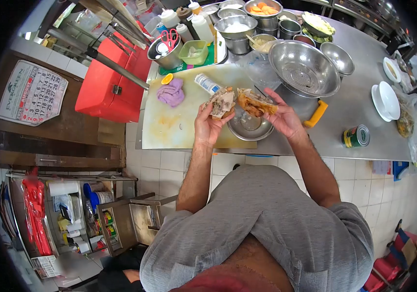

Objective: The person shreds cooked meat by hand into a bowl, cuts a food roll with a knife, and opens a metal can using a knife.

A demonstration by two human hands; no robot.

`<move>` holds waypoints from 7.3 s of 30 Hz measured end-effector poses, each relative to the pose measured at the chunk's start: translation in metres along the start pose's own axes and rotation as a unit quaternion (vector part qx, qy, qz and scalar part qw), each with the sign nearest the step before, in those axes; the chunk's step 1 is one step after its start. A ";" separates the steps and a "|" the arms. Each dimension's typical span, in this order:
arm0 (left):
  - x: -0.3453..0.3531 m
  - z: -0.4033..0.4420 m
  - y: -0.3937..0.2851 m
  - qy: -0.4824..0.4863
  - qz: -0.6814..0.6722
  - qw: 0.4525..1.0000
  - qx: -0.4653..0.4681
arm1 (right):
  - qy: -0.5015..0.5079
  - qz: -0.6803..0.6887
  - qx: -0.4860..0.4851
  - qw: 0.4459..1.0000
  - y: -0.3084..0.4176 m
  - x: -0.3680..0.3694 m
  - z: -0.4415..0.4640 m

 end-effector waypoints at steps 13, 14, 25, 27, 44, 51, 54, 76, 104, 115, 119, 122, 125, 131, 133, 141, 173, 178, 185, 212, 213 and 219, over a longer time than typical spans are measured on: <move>0.012 -0.024 0.008 0.019 -0.012 0.995 0.101 | -0.013 0.096 0.022 0.995 -0.027 0.014 0.019; 0.013 -0.024 0.009 0.033 -0.049 0.993 0.107 | 0.006 0.088 0.031 0.996 -0.027 0.013 0.021; 0.032 -0.043 0.033 0.002 -0.061 0.979 0.195 | 0.054 -0.025 0.095 0.994 -0.001 0.024 0.014; 0.038 -0.052 0.038 -0.025 -0.046 0.974 0.218 | 0.047 -0.084 0.118 0.988 0.004 0.020 0.008; 0.058 -0.049 0.051 -0.084 0.046 0.985 0.143 | 0.044 -0.194 0.175 0.964 0.003 0.006 -0.004; 0.055 -0.048 0.046 -0.091 0.036 0.982 0.163 | 0.033 0.067 0.194 0.978 -0.007 -0.007 0.004; 0.052 -0.052 0.042 -0.106 0.045 0.979 0.170 | 0.008 0.113 0.180 0.977 -0.003 -0.006 0.006; 0.037 -0.060 0.062 -0.228 0.319 0.857 0.334 | 0.072 0.107 0.171 0.977 -0.003 0.006 0.009; 0.024 -0.051 0.052 -0.260 0.103 0.898 0.340 | 0.165 0.155 0.200 0.953 -0.007 0.017 0.039; 0.027 -0.052 0.055 -0.258 0.079 0.907 0.325 | 0.140 0.134 0.182 0.964 -0.005 0.014 0.037; 0.029 -0.050 0.056 -0.256 0.080 0.907 0.325 | 0.130 0.141 0.190 0.963 -0.002 0.012 0.035; 0.031 -0.049 0.057 -0.252 0.080 0.909 0.323 | 0.140 0.137 0.185 0.963 0.001 0.012 0.032; 0.030 -0.047 0.058 -0.263 0.084 0.906 0.321 | 0.141 0.125 0.175 0.966 0.003 0.007 0.035; 0.032 -0.046 0.056 -0.242 0.044 0.915 0.319 | 0.149 0.138 0.171 0.964 0.004 0.010 0.037; 0.034 -0.047 0.055 -0.237 0.040 0.916 0.320 | 0.145 0.135 0.170 0.965 0.004 0.012 0.037; 0.034 -0.045 0.056 -0.219 0.024 0.921 0.321 | 0.139 0.126 0.174 0.967 0.003 0.014 0.034; 0.080 -0.058 0.018 -0.204 0.013 0.923 0.327 | 0.123 0.143 0.170 0.967 0.033 0.077 0.040; 0.074 -0.054 0.029 -0.195 0.008 0.924 0.328 | 0.111 0.123 0.138 0.976 0.026 0.069 0.032; 0.054 -0.048 0.055 -0.109 -0.050 0.955 0.270 | 0.059 0.109 0.163 0.979 0.011 0.059 0.006; 0.090 -0.037 0.114 -0.241 -0.051 0.886 0.394 | 0.154 0.096 0.266 0.947 0.064 0.023 0.022; 0.091 -0.038 0.115 -0.241 -0.050 0.885 0.394 | 0.152 0.096 0.269 0.946 0.064 0.020 0.022; 0.091 -0.042 0.124 -0.253 -0.050 0.892 0.370 | 0.145 0.091 0.278 0.945 0.062 0.012 0.016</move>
Point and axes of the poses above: each hand's wrist, its own z-axis towards the middle knuckle, its own x-axis out of the palm, y = z × x, the point moved 4 cm from there along z, towards the middle knuckle, and after that the axes turned 1 degree about -z, right-handed, at the moved point
